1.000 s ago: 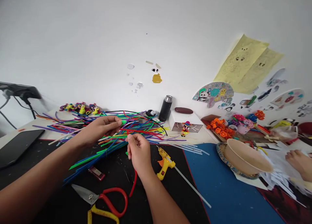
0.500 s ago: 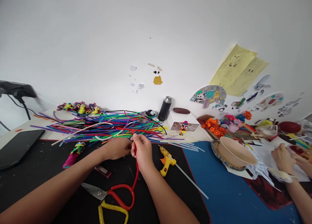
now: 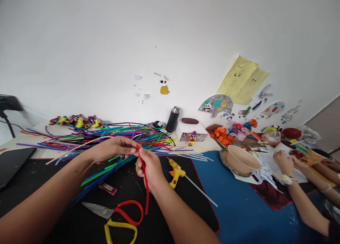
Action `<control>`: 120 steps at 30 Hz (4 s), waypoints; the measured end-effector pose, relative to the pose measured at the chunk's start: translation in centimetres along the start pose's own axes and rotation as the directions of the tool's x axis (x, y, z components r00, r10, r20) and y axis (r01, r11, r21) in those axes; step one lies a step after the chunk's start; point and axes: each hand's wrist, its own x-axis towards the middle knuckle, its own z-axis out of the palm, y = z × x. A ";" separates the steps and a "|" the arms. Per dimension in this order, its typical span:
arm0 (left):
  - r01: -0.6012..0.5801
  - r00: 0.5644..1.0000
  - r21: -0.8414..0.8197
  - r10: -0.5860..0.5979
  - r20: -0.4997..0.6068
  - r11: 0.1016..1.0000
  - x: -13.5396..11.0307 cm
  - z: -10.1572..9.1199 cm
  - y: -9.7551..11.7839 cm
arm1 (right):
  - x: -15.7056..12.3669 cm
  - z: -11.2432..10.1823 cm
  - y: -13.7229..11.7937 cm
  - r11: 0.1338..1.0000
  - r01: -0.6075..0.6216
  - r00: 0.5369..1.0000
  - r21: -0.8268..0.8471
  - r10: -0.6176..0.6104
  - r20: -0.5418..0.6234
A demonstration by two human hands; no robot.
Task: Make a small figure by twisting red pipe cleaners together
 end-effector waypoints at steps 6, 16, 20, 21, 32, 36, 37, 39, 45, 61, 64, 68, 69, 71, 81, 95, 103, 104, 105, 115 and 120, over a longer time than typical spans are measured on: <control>-0.078 0.997 -0.112 0.076 -0.029 0.991 0.6 1.9 -0.1 | -2.2 -0.1 -0.7 0.996 -0.048 0.998 -0.075 0.051 0.036; -0.128 0.992 -0.099 0.125 -0.032 0.987 -0.7 3.6 2.2 | -9.1 -9.4 -3.7 0.876 -0.277 0.944 -0.396 0.172 -0.281; -0.084 0.993 0.051 0.079 0.092 0.995 -0.1 6.9 1.0 | -11.4 -12.1 -4.6 0.869 -0.354 0.871 -0.345 0.172 -0.461; -0.066 0.991 0.091 0.055 0.119 0.994 0.1 7.9 0.5 | -11.6 -12.4 -4.5 0.866 -0.375 0.856 -0.330 0.187 -0.482; 0.157 0.970 0.193 -0.187 0.152 0.969 6.7 14.3 -3.0 | -9.7 -13.2 -4.3 0.894 -0.437 0.817 -0.097 0.350 -0.458; 0.157 0.979 0.199 -0.179 0.099 0.967 7.3 15.7 -3.7 | -9.4 -13.4 -4.4 0.892 -0.451 0.797 -0.024 0.391 -0.459; 0.158 0.981 0.202 -0.177 0.083 0.967 7.2 16.0 -3.9 | -9.4 -13.4 -4.3 0.894 -0.447 0.800 -0.014 0.393 -0.453; 0.160 0.983 0.207 -0.175 0.059 0.965 6.9 16.4 -4.1 | -9.5 -13.6 -4.0 0.902 -0.431 0.817 -0.016 0.382 -0.432; 0.163 0.985 0.215 -0.170 0.015 0.963 6.0 17.1 -4.1 | -10.0 -13.6 -3.9 0.911 -0.413 0.839 -0.014 0.375 -0.394; 0.051 0.998 0.241 -0.061 0.031 0.969 6.1 17.8 -3.8 | -8.9 -12.3 -2.4 0.927 -0.365 0.896 -0.093 0.322 -0.307; 0.039 0.999 0.103 -0.038 -0.017 0.994 5.4 16.4 -2.8 | -8.5 -11.4 -2.3 0.966 -0.240 0.947 -0.094 0.212 -0.242; 0.016 0.988 -0.138 -0.037 -0.151 0.990 4.4 13.6 -0.3 | -6.9 -9.8 -2.4 0.989 -0.120 0.980 -0.092 0.103 -0.168; -0.002 0.980 -0.182 -0.034 -0.195 0.983 4.3 12.9 0.4 | -6.2 -9.4 -2.3 0.991 -0.087 0.985 -0.104 0.071 -0.155; -0.015 0.969 -0.231 -0.043 -0.242 0.973 4.2 11.7 1.6 | -4.5 -8.5 -2.2 0.994 -0.025 0.990 -0.109 0.010 -0.138; -0.049 0.969 -0.311 -0.031 -0.246 0.949 3.6 8.2 3.2 | 3.4 -5.6 -0.7 0.990 0.127 0.991 -0.064 -0.124 0.042; -0.171 0.916 -0.392 -0.001 -0.401 0.904 3.4 6.4 3.4 | 3.1 -6.6 -0.9 0.979 0.171 0.971 -0.114 -0.148 0.190; -0.111 0.958 -0.384 -0.004 -0.286 0.916 3.7 8.7 3.0 | 2.9 -6.9 -2.6 0.973 0.229 0.966 0.002 -0.228 0.121; -0.085 0.968 -0.363 -0.011 -0.253 0.928 3.9 9.0 2.7 | 3.1 -7.2 -2.9 0.973 0.232 0.969 0.016 -0.232 0.088; -0.075 0.972 -0.336 -0.007 -0.236 0.939 4.0 9.3 2.4 | 3.1 -7.3 -3.1 0.973 0.231 0.971 0.027 -0.232 0.065; -0.032 0.988 -0.078 0.020 -0.150 0.996 4.4 10.1 1.3 | 3.0 -7.3 -3.7 0.992 0.124 0.979 -0.039 -0.129 -0.159; -0.085 0.886 -0.066 0.045 -0.462 0.994 2.5 6.9 2.2 | 3.0 -7.8 -4.8 0.987 0.161 0.971 0.019 -0.155 -0.182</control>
